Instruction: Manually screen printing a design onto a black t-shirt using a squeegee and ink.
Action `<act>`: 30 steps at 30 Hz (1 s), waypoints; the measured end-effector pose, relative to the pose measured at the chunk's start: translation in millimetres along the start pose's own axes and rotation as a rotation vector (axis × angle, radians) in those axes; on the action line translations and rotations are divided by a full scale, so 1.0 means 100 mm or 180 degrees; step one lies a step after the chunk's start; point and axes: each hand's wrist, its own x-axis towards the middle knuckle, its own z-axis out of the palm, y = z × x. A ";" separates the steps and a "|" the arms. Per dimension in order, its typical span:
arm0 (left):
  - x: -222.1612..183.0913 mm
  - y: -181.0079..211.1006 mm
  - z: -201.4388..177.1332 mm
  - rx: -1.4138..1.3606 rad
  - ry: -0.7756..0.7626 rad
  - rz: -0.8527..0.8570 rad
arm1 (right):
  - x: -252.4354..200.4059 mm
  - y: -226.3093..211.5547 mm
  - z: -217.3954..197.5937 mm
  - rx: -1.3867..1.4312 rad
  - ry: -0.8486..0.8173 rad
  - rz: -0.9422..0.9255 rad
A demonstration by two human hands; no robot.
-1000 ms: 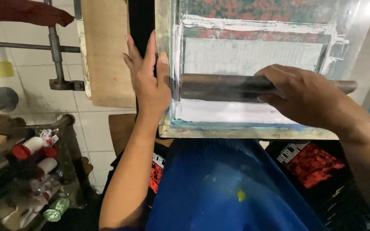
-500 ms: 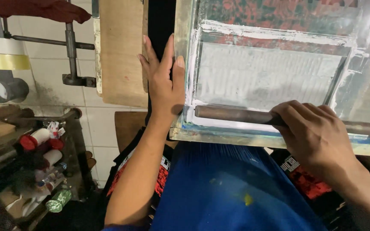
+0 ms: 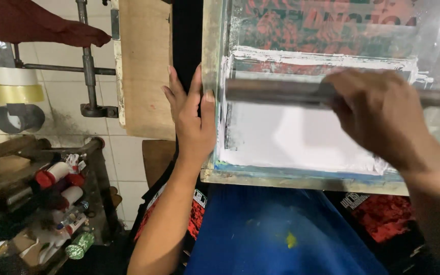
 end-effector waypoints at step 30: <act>-0.01 -0.01 0.02 0.0065 0.0073 -0.0072 | -0.71 -0.77 0.15 0.0110 0.0405 0.0219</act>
